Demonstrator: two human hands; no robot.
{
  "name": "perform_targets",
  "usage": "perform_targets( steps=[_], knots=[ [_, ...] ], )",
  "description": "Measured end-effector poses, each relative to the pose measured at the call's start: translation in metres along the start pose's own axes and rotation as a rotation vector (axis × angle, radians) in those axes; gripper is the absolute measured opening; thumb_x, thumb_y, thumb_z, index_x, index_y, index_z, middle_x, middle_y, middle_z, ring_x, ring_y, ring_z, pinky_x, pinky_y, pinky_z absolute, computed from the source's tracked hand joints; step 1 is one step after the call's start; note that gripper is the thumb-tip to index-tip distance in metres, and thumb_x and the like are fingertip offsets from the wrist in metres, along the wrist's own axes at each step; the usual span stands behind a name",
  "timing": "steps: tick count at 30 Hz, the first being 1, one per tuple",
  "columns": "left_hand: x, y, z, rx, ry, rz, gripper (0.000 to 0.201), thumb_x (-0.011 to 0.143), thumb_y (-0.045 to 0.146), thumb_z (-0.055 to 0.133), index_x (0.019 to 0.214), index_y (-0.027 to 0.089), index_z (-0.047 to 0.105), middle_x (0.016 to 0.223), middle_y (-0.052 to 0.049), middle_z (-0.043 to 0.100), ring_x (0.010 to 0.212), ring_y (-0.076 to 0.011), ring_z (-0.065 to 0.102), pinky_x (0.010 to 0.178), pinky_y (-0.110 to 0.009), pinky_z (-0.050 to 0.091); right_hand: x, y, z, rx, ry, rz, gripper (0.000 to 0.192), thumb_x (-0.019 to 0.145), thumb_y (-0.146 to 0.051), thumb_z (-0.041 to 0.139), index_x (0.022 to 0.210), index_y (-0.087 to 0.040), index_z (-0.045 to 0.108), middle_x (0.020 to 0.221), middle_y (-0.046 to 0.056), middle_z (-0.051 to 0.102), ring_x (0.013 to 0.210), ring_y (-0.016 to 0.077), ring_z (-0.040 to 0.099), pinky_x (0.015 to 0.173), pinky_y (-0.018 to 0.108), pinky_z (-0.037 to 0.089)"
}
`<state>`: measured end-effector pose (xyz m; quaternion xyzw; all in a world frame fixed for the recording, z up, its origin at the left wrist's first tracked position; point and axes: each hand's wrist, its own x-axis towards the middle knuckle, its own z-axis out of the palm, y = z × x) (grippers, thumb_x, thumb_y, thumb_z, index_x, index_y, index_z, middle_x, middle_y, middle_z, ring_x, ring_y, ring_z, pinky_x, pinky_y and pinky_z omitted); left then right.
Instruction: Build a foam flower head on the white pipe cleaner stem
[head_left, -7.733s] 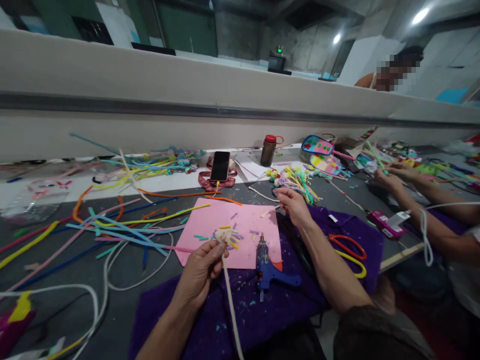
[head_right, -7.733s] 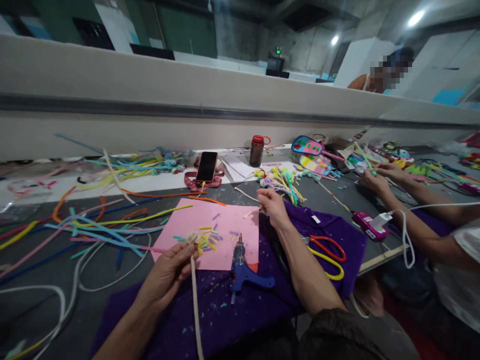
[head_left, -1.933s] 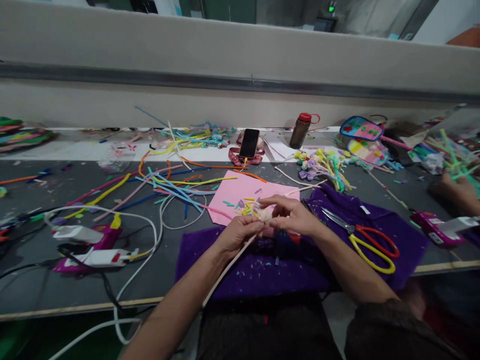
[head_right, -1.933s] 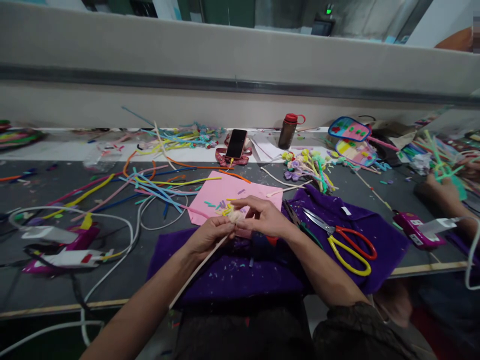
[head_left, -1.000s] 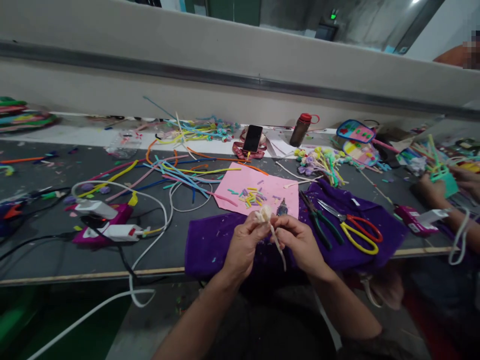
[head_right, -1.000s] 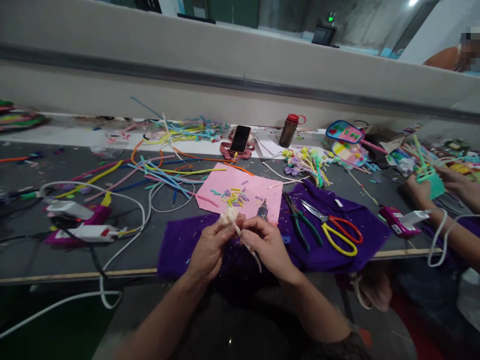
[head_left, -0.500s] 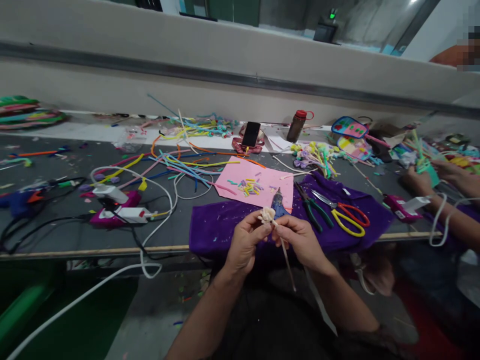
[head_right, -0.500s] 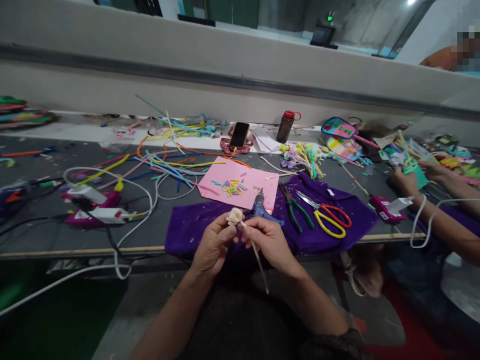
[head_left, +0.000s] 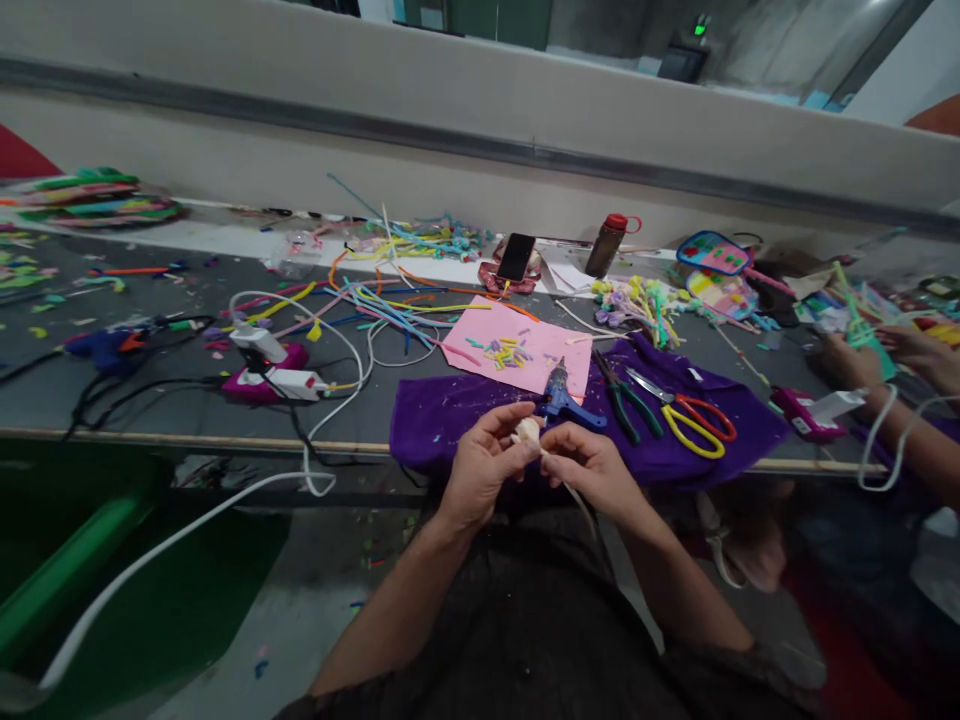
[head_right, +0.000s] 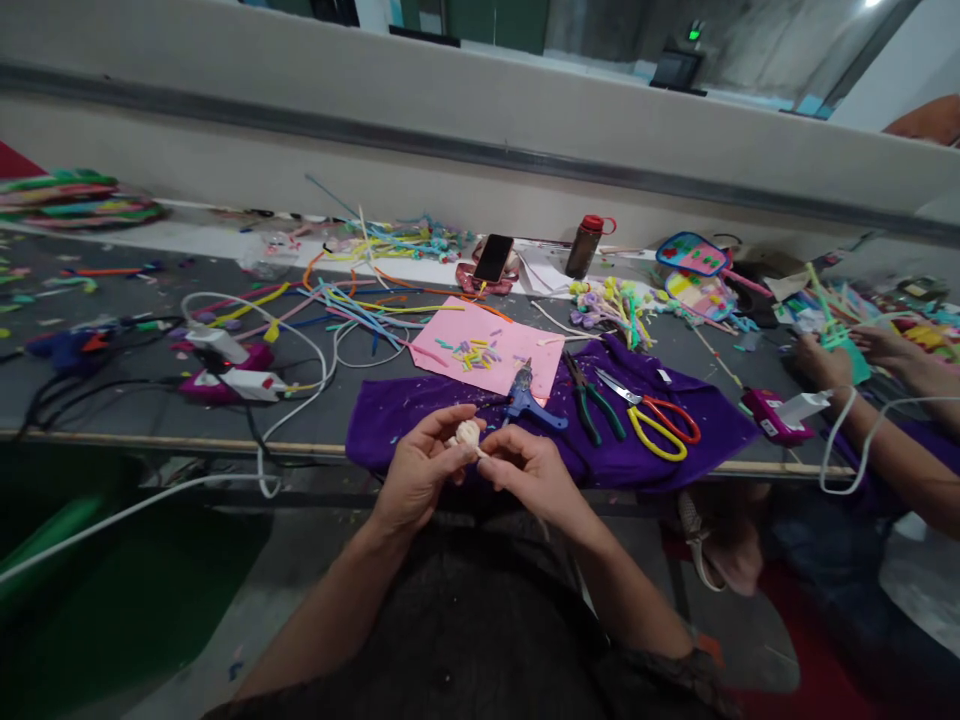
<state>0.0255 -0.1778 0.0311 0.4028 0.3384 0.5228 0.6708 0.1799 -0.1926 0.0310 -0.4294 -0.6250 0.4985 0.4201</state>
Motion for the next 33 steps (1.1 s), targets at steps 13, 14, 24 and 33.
perform_targets(
  steps=[13,14,24,33],
  knots=[
    [-0.001,0.004,-0.006,0.027,-0.062,-0.119,0.041,0.062,0.029,0.071,0.100,0.015,0.062,0.083,-0.005,0.065,0.056,-0.0085,0.056,0.038,-0.015,0.038,-0.001,0.006,-0.004,0.023,-0.039,-0.018,0.022,0.079,-0.037,0.057,0.079,-0.016,0.061,0.063,-0.001,0.056,0.049,0.0083,0.052,0.045,0.020,0.043],
    [0.000,0.003,-0.006,0.021,-0.062,-0.134,0.041,0.062,0.029,0.071,0.099,0.015,0.062,0.082,-0.004,0.064,0.055,-0.0083,0.055,0.038,-0.015,0.038,-0.001,0.008,-0.005,0.029,-0.038,-0.011,0.022,0.079,-0.038,0.057,0.079,-0.016,0.061,0.063,-0.001,0.056,0.049,0.0083,0.052,0.044,0.020,0.042],
    [0.005,-0.009,-0.003,0.068,-0.094,-0.124,0.039,0.063,0.028,0.071,0.098,0.015,0.062,0.079,-0.003,0.064,0.055,-0.0090,0.056,0.039,-0.016,0.040,-0.001,0.021,-0.008,0.078,-0.006,-0.004,0.022,0.078,-0.037,0.058,0.077,-0.015,0.061,0.063,-0.001,0.057,0.049,0.0079,0.052,0.043,0.019,0.042],
    [0.003,-0.010,-0.005,0.113,-0.106,-0.094,0.035,0.063,0.029,0.071,0.094,0.015,0.065,0.075,-0.003,0.065,0.056,-0.0108,0.057,0.042,-0.018,0.041,0.000,0.026,-0.006,0.010,0.021,-0.036,0.023,0.080,-0.037,0.056,0.077,-0.015,0.062,0.061,-0.001,0.057,0.042,0.0067,0.048,0.040,0.019,0.037]
  ],
)
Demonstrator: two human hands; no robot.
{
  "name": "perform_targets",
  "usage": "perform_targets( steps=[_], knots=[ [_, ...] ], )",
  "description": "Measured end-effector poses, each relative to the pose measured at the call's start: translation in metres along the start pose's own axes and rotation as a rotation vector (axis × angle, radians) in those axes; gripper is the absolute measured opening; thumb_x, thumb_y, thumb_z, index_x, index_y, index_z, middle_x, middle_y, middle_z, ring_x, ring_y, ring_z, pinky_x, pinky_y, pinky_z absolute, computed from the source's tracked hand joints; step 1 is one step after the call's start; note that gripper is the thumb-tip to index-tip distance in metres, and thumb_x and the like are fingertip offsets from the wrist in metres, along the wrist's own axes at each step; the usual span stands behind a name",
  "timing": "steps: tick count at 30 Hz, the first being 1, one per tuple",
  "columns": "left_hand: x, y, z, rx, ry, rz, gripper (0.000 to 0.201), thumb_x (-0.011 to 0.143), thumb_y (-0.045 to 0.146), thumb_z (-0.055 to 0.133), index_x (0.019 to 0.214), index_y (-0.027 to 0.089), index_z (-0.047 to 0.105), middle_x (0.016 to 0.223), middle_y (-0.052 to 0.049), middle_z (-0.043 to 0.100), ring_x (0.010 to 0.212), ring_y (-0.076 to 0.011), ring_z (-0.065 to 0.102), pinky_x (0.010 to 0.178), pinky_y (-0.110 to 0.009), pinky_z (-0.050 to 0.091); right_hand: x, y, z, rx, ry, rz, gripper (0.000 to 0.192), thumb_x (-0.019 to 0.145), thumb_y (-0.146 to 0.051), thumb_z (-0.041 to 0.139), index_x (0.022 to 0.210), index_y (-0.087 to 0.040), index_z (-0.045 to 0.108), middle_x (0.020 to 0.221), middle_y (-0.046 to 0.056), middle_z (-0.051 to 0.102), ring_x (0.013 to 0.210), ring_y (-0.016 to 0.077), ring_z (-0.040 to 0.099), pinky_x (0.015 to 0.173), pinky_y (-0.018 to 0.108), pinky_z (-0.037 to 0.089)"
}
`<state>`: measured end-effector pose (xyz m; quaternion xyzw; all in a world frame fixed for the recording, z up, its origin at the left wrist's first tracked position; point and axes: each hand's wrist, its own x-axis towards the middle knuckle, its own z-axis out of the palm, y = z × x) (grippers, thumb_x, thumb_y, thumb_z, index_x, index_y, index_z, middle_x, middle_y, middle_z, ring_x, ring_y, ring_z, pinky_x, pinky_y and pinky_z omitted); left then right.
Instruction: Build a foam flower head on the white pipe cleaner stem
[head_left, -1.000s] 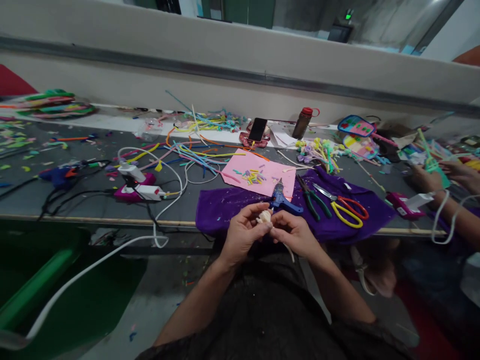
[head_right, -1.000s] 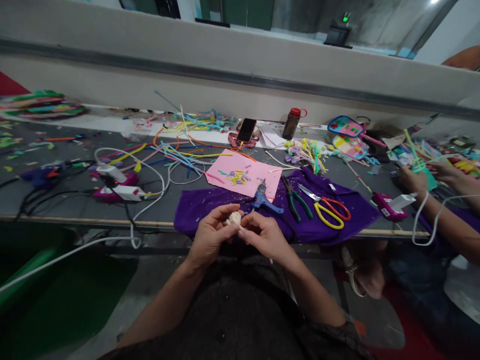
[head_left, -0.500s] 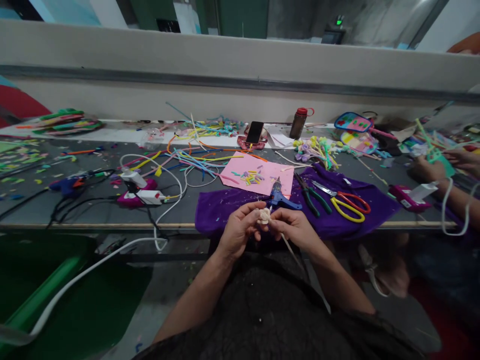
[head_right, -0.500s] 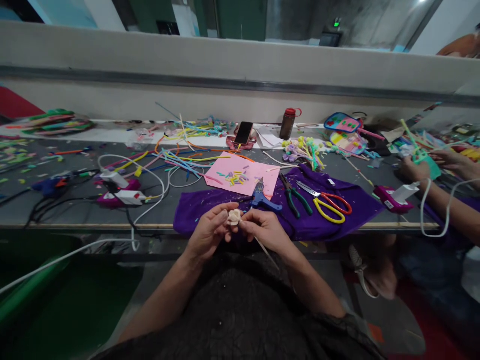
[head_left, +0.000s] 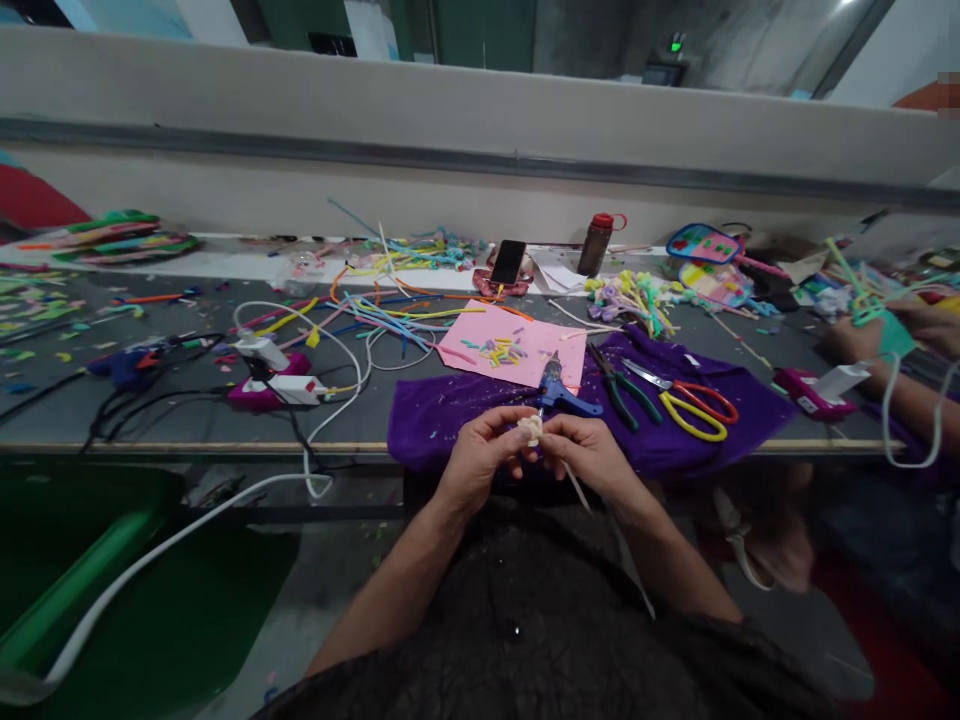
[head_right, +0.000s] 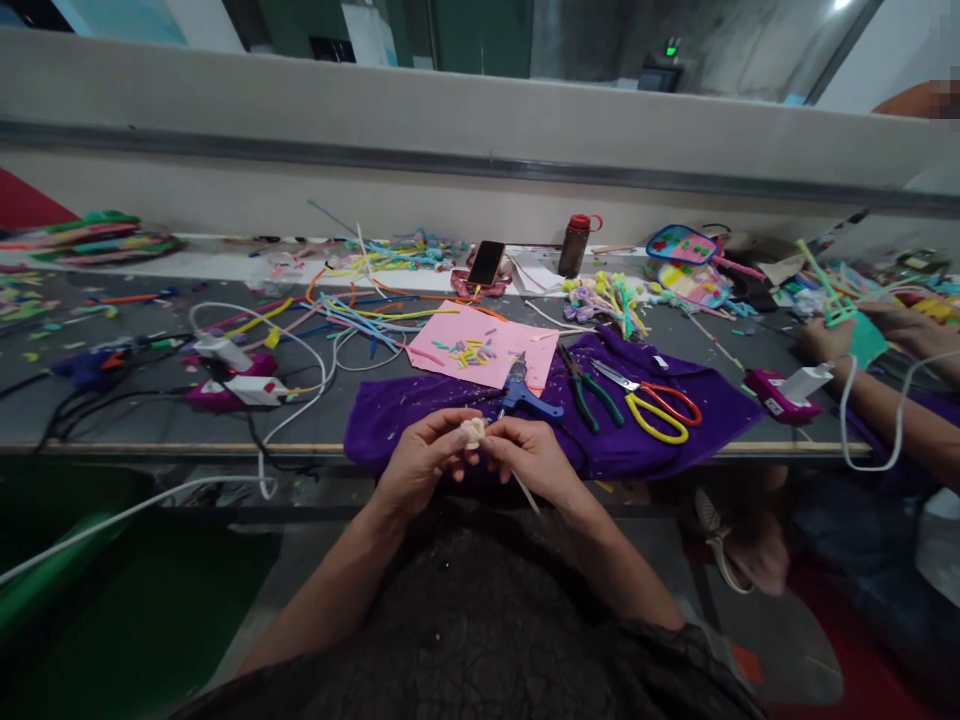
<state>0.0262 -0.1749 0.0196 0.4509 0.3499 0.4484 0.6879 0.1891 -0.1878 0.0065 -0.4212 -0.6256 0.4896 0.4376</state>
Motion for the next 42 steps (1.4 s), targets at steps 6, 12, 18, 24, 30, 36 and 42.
perform_targets(
  steps=[6,12,18,24,30,36,42],
  knots=[
    [-0.001,-0.003,-0.002,-0.019,-0.024,0.038,0.040,0.062,0.025,0.072,0.100,0.016,0.063,0.075,-0.002,0.064,0.055,-0.0096,0.057,0.041,-0.017,0.041,0.001,0.002,0.003,-0.022,0.063,-0.065,0.026,0.081,-0.039,0.054,0.074,-0.015,0.061,0.055,-0.003,0.054,0.040,0.0064,0.046,0.039,0.019,0.035],
    [0.003,-0.011,-0.001,-0.027,-0.028,0.078,0.038,0.064,0.024,0.070,0.100,0.016,0.063,0.077,-0.003,0.064,0.056,-0.0101,0.057,0.041,-0.017,0.042,0.002,0.008,0.004,-0.064,0.137,-0.101,0.023,0.080,-0.035,0.055,0.072,-0.015,0.063,0.053,-0.003,0.054,0.039,0.0060,0.045,0.039,0.018,0.035],
    [0.006,-0.020,-0.005,-0.052,-0.056,0.084,0.046,0.062,0.018,0.071,0.106,0.017,0.059,0.085,-0.004,0.064,0.060,-0.0106,0.058,0.043,-0.017,0.044,0.003,0.016,0.008,-0.116,0.197,-0.130,0.016,0.079,-0.027,0.057,0.070,-0.015,0.064,0.053,-0.003,0.055,0.039,0.0057,0.044,0.039,0.018,0.033],
    [0.011,-0.033,-0.015,-0.091,-0.032,0.010,0.052,0.059,0.017,0.072,0.109,0.018,0.057,0.088,-0.006,0.064,0.062,-0.0105,0.057,0.044,-0.016,0.042,0.006,0.032,0.011,0.120,0.238,-0.038,0.013,0.076,-0.023,0.059,0.066,-0.015,0.062,0.048,-0.004,0.053,0.036,0.0051,0.041,0.037,0.017,0.030],
    [0.016,-0.042,-0.023,-0.112,-0.001,-0.041,0.049,0.055,0.017,0.075,0.103,0.018,0.062,0.068,0.001,0.060,0.047,-0.0026,0.042,0.040,-0.013,0.030,0.016,0.040,0.015,0.532,0.188,0.122,0.015,0.073,-0.023,0.058,0.062,-0.015,0.053,0.040,-0.006,0.047,0.029,0.0029,0.033,0.032,0.016,0.017],
    [0.019,-0.042,-0.020,-0.134,0.006,-0.019,0.047,0.057,0.018,0.074,0.102,0.018,0.061,0.082,-0.003,0.065,0.057,-0.0071,0.053,0.046,-0.015,0.036,0.024,0.042,0.020,0.690,0.114,0.162,0.015,0.071,-0.024,0.060,0.065,-0.014,0.052,0.039,-0.006,0.045,0.028,0.0015,0.031,0.033,0.015,0.020],
    [0.025,-0.032,-0.016,-0.044,-0.057,0.079,0.054,0.056,0.014,0.074,0.107,0.020,0.059,0.091,-0.004,0.063,0.079,-0.0148,0.058,0.073,-0.026,0.045,0.025,0.045,0.022,0.810,0.077,0.175,0.012,0.071,-0.022,0.061,0.070,-0.013,0.053,0.039,-0.008,0.041,0.027,0.0006,0.027,0.031,0.013,0.021]
  ],
)
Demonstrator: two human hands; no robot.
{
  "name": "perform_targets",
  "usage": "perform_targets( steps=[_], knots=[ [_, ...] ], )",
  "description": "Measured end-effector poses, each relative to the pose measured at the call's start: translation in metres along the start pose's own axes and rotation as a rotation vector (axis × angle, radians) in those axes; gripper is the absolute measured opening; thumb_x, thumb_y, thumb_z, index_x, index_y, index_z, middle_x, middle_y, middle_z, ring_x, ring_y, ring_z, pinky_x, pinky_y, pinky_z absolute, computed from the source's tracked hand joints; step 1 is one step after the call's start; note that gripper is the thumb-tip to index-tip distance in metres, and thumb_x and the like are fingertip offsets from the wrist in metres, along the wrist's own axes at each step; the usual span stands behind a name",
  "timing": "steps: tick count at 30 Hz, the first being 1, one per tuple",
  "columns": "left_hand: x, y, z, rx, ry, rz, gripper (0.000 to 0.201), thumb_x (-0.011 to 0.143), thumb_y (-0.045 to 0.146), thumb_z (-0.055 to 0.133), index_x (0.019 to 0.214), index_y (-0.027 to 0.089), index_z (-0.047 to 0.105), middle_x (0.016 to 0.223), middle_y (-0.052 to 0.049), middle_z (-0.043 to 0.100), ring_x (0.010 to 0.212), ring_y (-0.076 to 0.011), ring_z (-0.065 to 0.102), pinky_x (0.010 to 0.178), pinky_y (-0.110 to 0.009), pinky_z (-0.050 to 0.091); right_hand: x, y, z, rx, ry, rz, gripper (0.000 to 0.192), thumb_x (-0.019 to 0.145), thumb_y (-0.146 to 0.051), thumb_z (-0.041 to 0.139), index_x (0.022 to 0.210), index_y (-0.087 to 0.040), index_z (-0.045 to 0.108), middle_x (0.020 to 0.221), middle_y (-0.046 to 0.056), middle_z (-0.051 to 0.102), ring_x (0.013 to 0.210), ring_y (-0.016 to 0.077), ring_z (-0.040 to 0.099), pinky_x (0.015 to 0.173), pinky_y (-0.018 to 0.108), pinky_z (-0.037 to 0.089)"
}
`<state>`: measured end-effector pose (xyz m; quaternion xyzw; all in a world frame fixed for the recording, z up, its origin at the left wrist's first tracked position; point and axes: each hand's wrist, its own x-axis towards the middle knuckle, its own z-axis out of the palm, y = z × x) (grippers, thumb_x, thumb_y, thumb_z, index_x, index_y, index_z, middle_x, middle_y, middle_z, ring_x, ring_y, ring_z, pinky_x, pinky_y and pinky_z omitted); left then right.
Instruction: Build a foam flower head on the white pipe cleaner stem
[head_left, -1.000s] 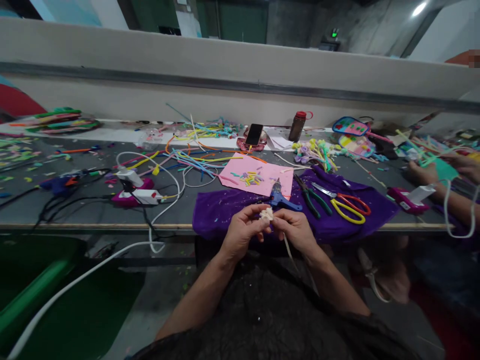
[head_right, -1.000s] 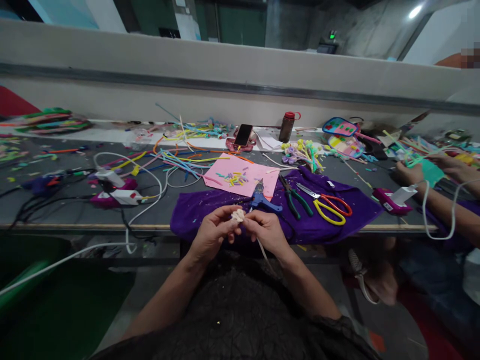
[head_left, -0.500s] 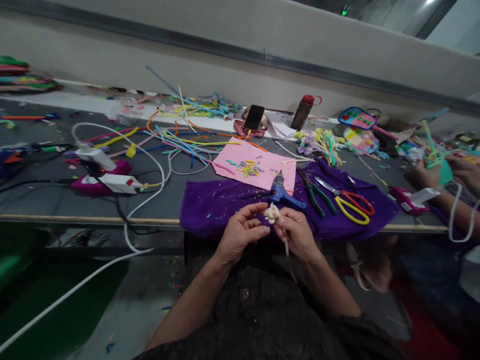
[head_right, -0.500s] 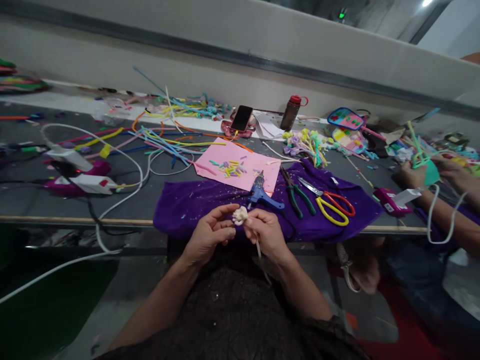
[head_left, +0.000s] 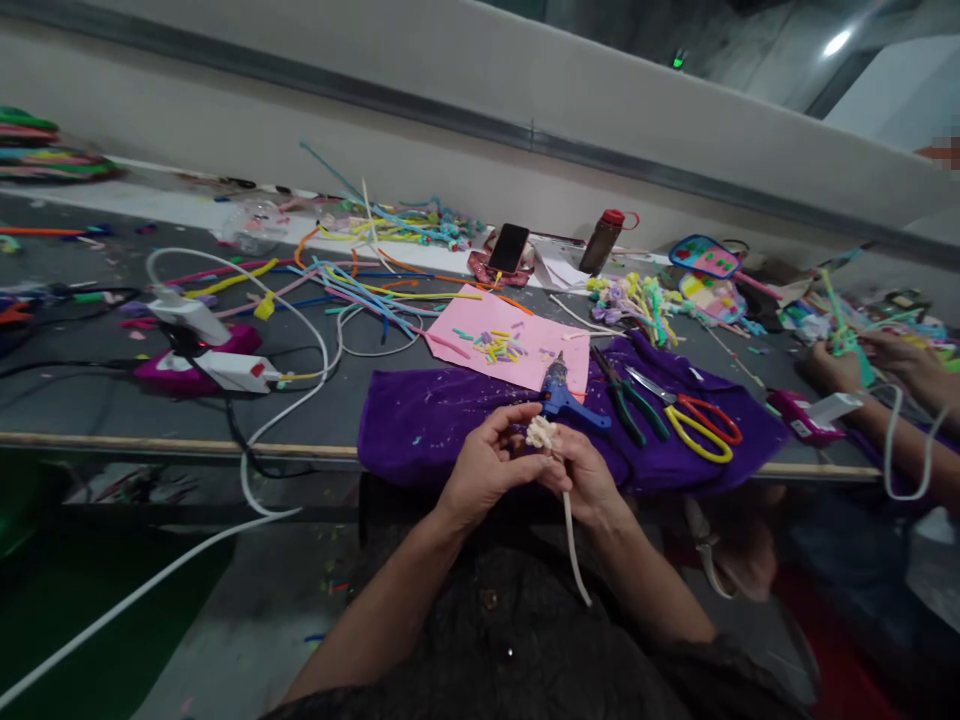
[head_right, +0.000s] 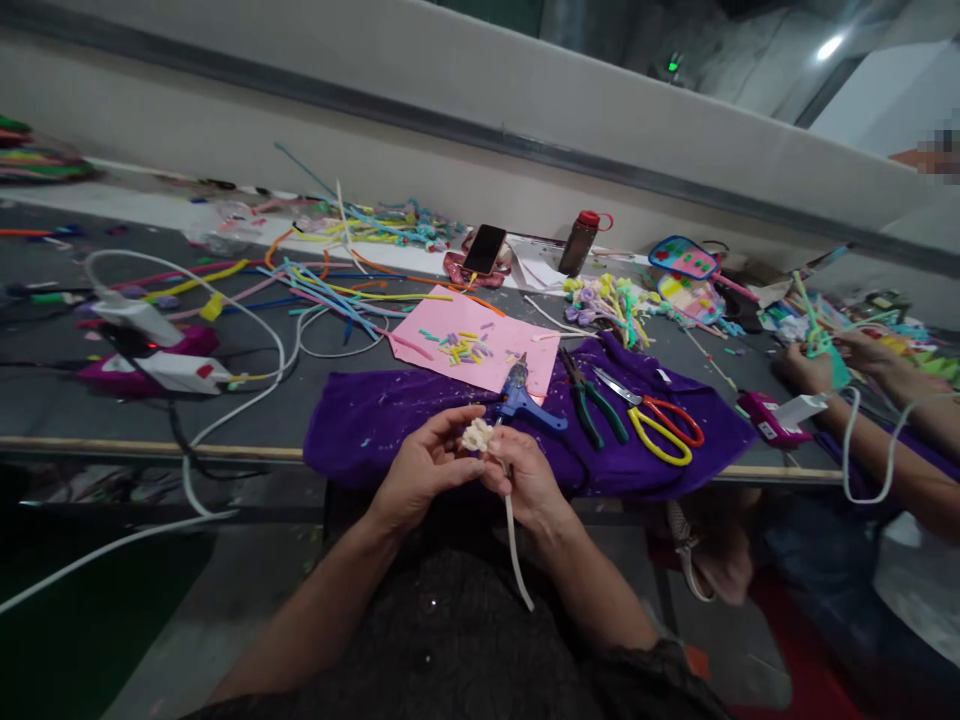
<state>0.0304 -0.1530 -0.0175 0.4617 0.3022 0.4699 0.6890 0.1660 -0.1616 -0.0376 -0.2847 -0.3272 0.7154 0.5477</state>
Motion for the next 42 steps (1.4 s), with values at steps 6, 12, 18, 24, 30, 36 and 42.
perform_targets(
  steps=[6,12,18,24,30,36,42],
  knots=[
    [0.007,-0.003,-0.001,0.168,0.039,0.115,0.032,0.059,0.016,0.072,0.090,0.018,0.065,0.095,-0.004,0.060,0.087,-0.0172,0.056,0.078,-0.027,0.043,0.005,0.001,0.003,0.038,-0.041,0.006,0.015,0.072,-0.023,0.060,0.080,-0.012,0.056,0.039,-0.009,0.039,0.028,0.0009,0.026,0.030,0.013,0.022],
    [0.006,-0.006,-0.005,-0.041,0.108,0.056,0.027,0.061,0.019,0.072,0.088,0.018,0.067,0.088,-0.002,0.064,0.084,-0.0152,0.056,0.080,-0.026,0.042,0.006,0.000,0.013,-0.041,-0.036,0.038,0.022,0.074,-0.033,0.062,0.078,-0.013,0.056,0.040,-0.009,0.039,0.030,0.0014,0.025,0.032,0.014,0.020],
    [0.010,0.001,-0.011,-0.269,0.071,-0.075,0.024,0.062,0.020,0.071,0.084,0.014,0.066,0.075,-0.002,0.065,0.066,-0.0119,0.058,0.069,-0.024,0.045,0.006,0.003,0.021,-0.262,0.050,-0.049,0.037,0.081,-0.047,0.050,0.065,-0.014,0.054,0.044,-0.003,0.049,0.033,0.0040,0.035,0.034,0.018,0.023],
    [0.012,0.005,-0.012,-0.382,0.066,-0.102,0.024,0.066,0.025,0.070,0.087,0.014,0.066,0.084,-0.003,0.064,0.070,-0.0107,0.058,0.064,-0.021,0.045,0.007,-0.002,0.021,-0.329,0.076,-0.070,0.021,0.075,-0.034,0.062,0.071,-0.014,0.058,0.050,-0.004,0.054,0.034,0.0027,0.041,0.034,0.014,0.027],
    [0.014,0.000,-0.008,-0.350,0.085,-0.103,0.021,0.064,0.021,0.071,0.082,0.011,0.067,0.070,-0.003,0.063,0.063,-0.0103,0.057,0.062,-0.021,0.046,0.011,-0.004,0.020,-0.304,0.042,-0.065,0.023,0.077,-0.035,0.059,0.069,-0.013,0.058,0.048,-0.005,0.053,0.031,0.0024,0.040,0.032,0.014,0.024],
    [0.016,0.000,-0.005,-0.317,0.189,-0.079,0.020,0.061,0.019,0.074,0.078,0.012,0.067,0.063,0.000,0.061,0.057,-0.0075,0.055,0.058,-0.018,0.045,0.010,-0.004,0.024,-0.297,0.020,-0.034,0.024,0.077,-0.036,0.059,0.068,-0.013,0.056,0.047,-0.005,0.053,0.031,0.0025,0.039,0.031,0.014,0.023],
    [0.017,0.000,-0.005,-0.225,0.234,-0.076,0.023,0.058,0.025,0.075,0.075,0.013,0.066,0.060,0.001,0.061,0.052,-0.0081,0.054,0.053,-0.019,0.043,0.012,-0.003,0.024,-0.272,-0.030,-0.033,0.025,0.075,-0.038,0.060,0.070,-0.014,0.055,0.048,-0.006,0.052,0.033,0.0030,0.040,0.032,0.013,0.028]
  ],
)
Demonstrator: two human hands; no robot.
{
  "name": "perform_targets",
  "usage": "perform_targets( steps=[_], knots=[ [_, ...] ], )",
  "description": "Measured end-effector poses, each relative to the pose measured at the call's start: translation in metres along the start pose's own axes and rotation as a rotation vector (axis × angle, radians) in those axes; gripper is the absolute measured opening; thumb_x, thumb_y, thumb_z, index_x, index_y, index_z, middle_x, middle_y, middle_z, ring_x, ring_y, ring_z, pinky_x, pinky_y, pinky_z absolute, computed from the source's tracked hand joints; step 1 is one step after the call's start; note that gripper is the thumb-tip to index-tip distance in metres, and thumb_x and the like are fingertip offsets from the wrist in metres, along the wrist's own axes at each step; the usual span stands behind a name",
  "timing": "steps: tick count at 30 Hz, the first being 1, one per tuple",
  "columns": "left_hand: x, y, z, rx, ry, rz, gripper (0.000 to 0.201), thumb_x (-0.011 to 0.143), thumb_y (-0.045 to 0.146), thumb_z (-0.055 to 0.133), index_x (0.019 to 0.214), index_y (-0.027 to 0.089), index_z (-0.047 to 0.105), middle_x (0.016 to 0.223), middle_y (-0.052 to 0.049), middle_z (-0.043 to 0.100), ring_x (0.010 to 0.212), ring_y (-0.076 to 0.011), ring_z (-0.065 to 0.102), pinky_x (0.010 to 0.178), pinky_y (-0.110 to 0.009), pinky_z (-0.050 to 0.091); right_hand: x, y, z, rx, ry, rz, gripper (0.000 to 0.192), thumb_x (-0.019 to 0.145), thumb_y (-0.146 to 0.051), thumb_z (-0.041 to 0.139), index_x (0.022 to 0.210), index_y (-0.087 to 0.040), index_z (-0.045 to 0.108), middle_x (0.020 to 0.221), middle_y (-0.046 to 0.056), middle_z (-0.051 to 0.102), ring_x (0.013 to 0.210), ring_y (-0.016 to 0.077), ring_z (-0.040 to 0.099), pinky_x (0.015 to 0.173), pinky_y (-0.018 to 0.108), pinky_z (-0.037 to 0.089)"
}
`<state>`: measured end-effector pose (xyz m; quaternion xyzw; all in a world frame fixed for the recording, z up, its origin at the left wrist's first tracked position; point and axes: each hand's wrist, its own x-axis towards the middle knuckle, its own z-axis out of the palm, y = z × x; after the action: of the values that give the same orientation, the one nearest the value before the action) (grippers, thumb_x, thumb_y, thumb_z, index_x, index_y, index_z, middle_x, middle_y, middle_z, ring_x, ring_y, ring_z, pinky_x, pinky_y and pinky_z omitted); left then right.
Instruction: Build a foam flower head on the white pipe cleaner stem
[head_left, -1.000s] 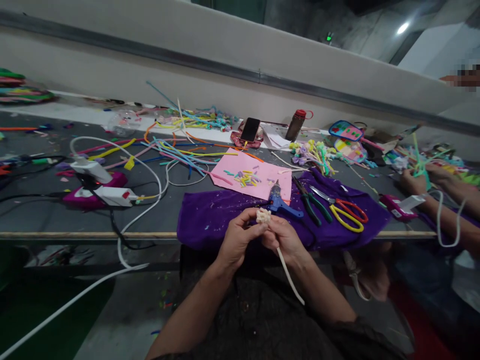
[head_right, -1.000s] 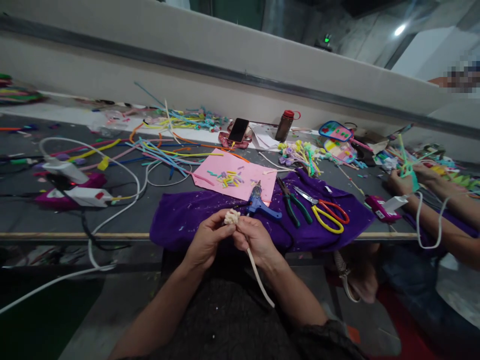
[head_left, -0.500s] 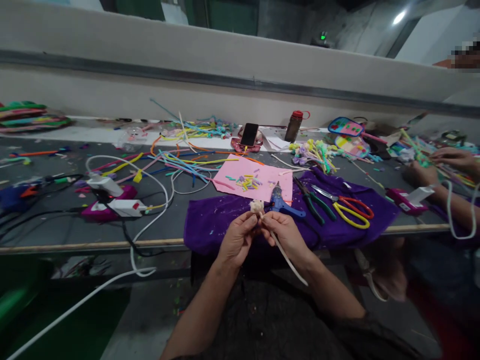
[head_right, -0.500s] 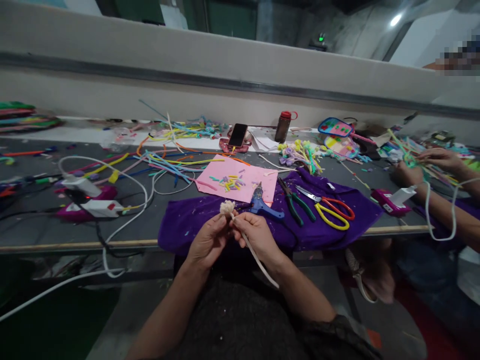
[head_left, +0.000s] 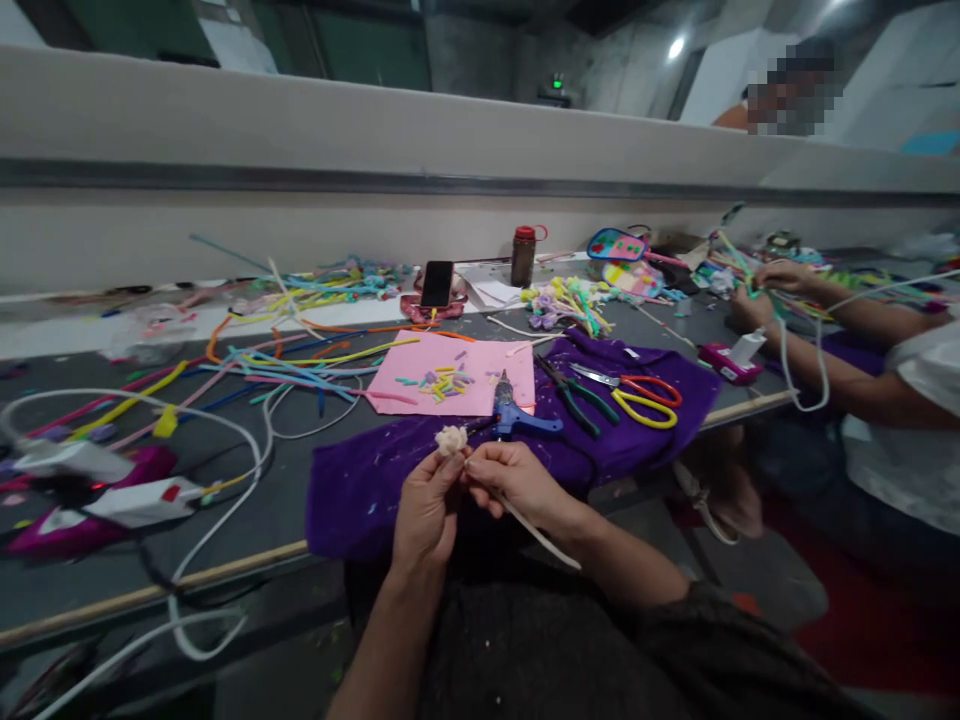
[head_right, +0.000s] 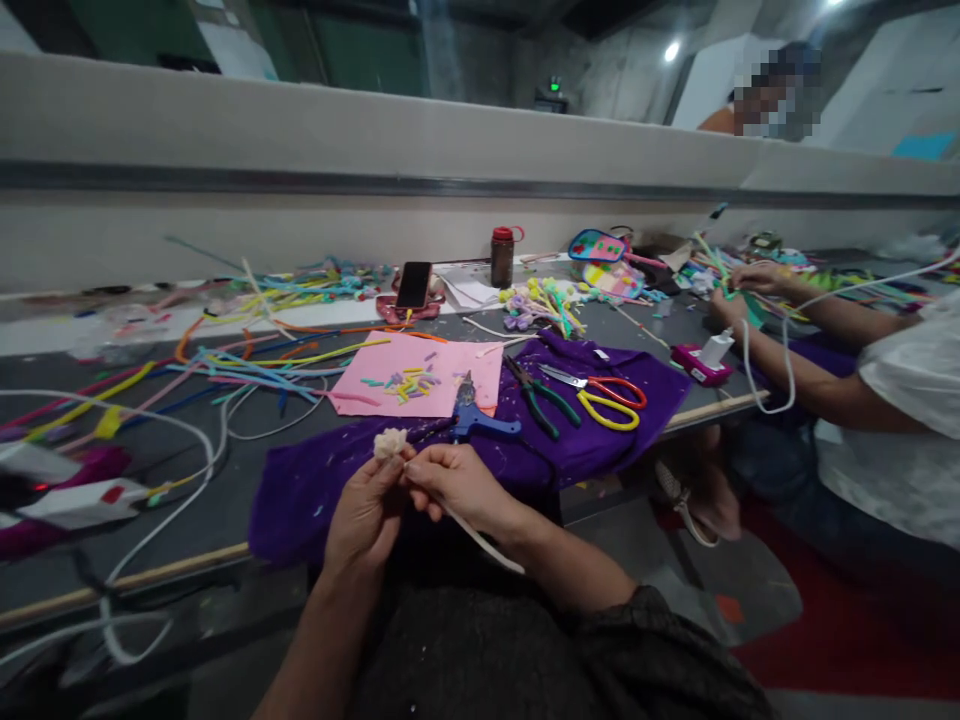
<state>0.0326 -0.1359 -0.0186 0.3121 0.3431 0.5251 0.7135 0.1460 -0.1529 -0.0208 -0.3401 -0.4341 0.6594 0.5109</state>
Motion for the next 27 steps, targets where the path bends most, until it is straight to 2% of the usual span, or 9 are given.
perform_targets(
  steps=[4,7,8,10,13,15,17,21,27],
  knots=[
    [0.000,0.001,-0.001,0.025,0.018,0.003,0.026,0.056,0.026,0.077,0.076,0.013,0.067,0.063,0.001,0.061,0.052,-0.0070,0.053,0.050,-0.018,0.042,-0.010,-0.004,-0.004,-0.224,0.007,-0.038,0.024,0.081,-0.038,0.052,0.075,-0.015,0.057,0.056,-0.004,0.056,0.039,0.0047,0.047,0.037,0.015,0.033],
    [0.002,0.004,-0.004,0.024,0.064,0.039,0.024,0.054,0.025,0.078,0.072,0.013,0.068,0.069,0.001,0.063,0.057,-0.0064,0.053,0.052,-0.016,0.042,-0.032,-0.021,-0.024,-0.588,0.130,-0.224,0.018,0.082,-0.032,0.052,0.085,-0.016,0.062,0.074,0.000,0.062,0.058,0.0087,0.056,0.053,0.019,0.043],
    [0.003,0.005,-0.006,0.023,0.076,0.052,0.024,0.054,0.025,0.078,0.072,0.013,0.068,0.071,0.000,0.064,0.058,-0.0064,0.053,0.051,-0.016,0.042,-0.041,-0.029,-0.037,-0.701,0.179,-0.282,0.018,0.082,-0.030,0.052,0.089,-0.017,0.062,0.079,0.001,0.063,0.064,0.0103,0.057,0.059,0.022,0.044],
    [0.005,0.008,-0.007,0.017,0.087,0.061,0.023,0.054,0.025,0.078,0.071,0.013,0.069,0.072,-0.001,0.064,0.060,-0.0065,0.053,0.052,-0.015,0.042,-0.060,-0.049,-0.071,-0.892,0.253,-0.306,0.021,0.085,-0.031,0.049,0.093,-0.018,0.062,0.077,0.001,0.063,0.064,0.0118,0.058,0.059,0.023,0.044],
    [0.010,0.009,-0.005,0.028,0.059,0.053,0.023,0.055,0.026,0.078,0.072,0.014,0.069,0.073,-0.001,0.064,0.063,-0.0068,0.053,0.053,-0.014,0.042,-0.081,-0.080,-0.133,-1.371,0.487,-0.296,0.022,0.086,-0.031,0.048,0.095,-0.018,0.064,0.088,0.005,0.065,0.080,0.0166,0.059,0.072,0.027,0.043],
    [0.014,0.010,-0.001,0.066,0.016,0.036,0.022,0.056,0.027,0.077,0.072,0.014,0.070,0.072,-0.001,0.064,0.063,-0.0066,0.052,0.053,-0.014,0.041,-0.087,-0.096,-0.169,-1.718,0.622,-0.160,0.026,0.086,-0.029,0.047,0.105,-0.018,0.062,0.102,0.009,0.063,0.092,0.0209,0.057,0.078,0.030,0.041],
    [0.019,0.010,0.004,0.109,-0.025,0.014,0.021,0.056,0.027,0.077,0.072,0.014,0.070,0.070,-0.001,0.063,0.061,-0.0065,0.051,0.051,-0.014,0.040,-0.087,-0.107,-0.195,-1.970,0.602,0.015,0.033,0.087,-0.029,0.044,0.115,-0.019,0.056,0.111,0.011,0.059,0.098,0.0226,0.054,0.081,0.031,0.039],
    [0.032,0.013,0.008,0.185,-0.033,0.026,0.025,0.055,0.031,0.077,0.071,0.014,0.070,0.069,-0.001,0.063,0.058,-0.0066,0.050,0.049,-0.016,0.038,-0.081,-0.115,-0.216,-2.028,0.492,0.133,0.033,0.084,-0.031,0.048,0.113,-0.018,0.058,0.105,0.011,0.062,0.094,0.0206,0.056,0.078,0.026,0.040],
    [0.044,0.013,0.003,0.217,0.035,0.061,0.032,0.049,0.031,0.079,0.074,0.013,0.070,0.070,-0.001,0.064,0.055,-0.0070,0.049,0.045,-0.017,0.037,-0.069,-0.115,-0.219,-2.036,0.417,0.179,0.044,0.079,-0.023,0.051,0.123,-0.018,0.050,0.107,0.013,0.061,0.096,0.0225,0.056,0.078,0.028,0.039]
  ],
)
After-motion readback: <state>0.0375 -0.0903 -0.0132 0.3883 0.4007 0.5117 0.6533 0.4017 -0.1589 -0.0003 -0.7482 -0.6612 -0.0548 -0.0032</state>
